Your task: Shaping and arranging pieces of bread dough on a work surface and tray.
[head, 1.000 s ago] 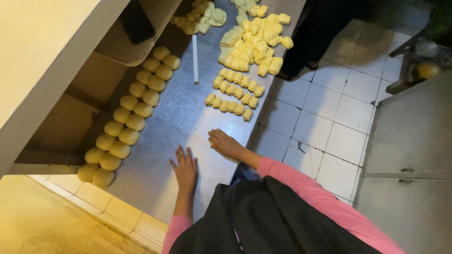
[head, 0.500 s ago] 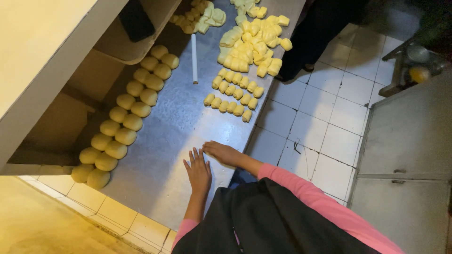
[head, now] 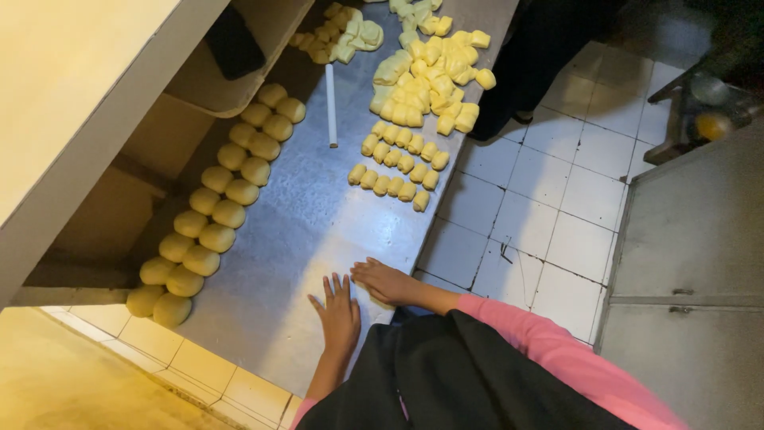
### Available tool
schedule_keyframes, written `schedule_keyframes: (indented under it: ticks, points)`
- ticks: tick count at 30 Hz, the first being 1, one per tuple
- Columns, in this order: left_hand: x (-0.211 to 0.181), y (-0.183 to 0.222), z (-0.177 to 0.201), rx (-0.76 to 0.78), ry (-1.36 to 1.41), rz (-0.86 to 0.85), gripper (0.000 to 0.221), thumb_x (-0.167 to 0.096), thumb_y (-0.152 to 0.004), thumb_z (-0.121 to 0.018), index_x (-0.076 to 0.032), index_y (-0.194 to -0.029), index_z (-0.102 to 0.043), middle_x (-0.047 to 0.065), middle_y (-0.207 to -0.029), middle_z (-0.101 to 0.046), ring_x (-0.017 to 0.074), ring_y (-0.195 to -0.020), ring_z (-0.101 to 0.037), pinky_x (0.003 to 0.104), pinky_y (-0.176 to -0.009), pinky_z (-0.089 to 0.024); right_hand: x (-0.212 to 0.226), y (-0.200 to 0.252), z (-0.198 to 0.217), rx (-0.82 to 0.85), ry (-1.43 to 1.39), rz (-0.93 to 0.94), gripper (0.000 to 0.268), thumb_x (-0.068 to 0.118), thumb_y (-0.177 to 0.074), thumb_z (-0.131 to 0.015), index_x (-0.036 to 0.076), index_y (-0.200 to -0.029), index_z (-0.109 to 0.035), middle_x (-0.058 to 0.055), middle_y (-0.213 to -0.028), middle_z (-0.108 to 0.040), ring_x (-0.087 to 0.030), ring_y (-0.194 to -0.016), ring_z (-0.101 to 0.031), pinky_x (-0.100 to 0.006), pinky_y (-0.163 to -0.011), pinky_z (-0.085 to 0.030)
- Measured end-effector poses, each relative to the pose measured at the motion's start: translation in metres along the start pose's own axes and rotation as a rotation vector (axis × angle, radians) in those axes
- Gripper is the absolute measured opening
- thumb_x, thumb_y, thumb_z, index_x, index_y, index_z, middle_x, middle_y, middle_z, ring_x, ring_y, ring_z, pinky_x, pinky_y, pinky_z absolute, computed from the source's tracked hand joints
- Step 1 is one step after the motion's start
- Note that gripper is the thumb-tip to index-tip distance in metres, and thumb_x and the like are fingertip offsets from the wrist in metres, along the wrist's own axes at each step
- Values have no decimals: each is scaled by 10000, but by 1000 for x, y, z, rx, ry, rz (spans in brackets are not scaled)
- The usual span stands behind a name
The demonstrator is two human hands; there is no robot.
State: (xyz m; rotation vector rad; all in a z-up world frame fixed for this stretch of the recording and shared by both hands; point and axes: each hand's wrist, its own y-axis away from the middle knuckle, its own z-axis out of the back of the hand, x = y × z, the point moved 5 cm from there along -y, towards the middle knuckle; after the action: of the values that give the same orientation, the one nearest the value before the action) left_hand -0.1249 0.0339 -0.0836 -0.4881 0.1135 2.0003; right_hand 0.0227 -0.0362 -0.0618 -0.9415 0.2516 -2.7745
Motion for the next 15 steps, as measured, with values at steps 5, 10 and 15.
schedule_keyframes:
  ticks: [5,10,15]
  points:
    - [18,-75,-3,-191,-57,288,616,-280,-1021,-495,-70,-1585,-365,163,-1699,-237,320,-1588,-135,753,-1165,23,-21,-59,23,-178,383,-181,521,296,-1026,-550,-9,-1445,-498,-218,-1535,-452,-369,-1483,-365,-527,-1237,-242]
    - [57,-69,24,-195,-188,217,636,-344,-1003,-496,-127,-1586,-364,154,-1712,-205,292,-1594,-131,785,-1142,37,-39,-56,48,-74,393,-160,587,341,-991,-586,-38,-1426,-479,-218,-1510,-451,-358,-1465,-347,-543,-1215,-225]
    - [66,-11,45,-35,-232,334,640,-390,-983,-491,-173,-1570,-358,189,-1687,-157,345,-1568,-95,817,-1069,58,-40,-7,36,-11,435,-151,532,221,-1000,-565,-12,-1472,-489,-177,-1559,-459,-320,-1504,-365,-530,-1253,-227]
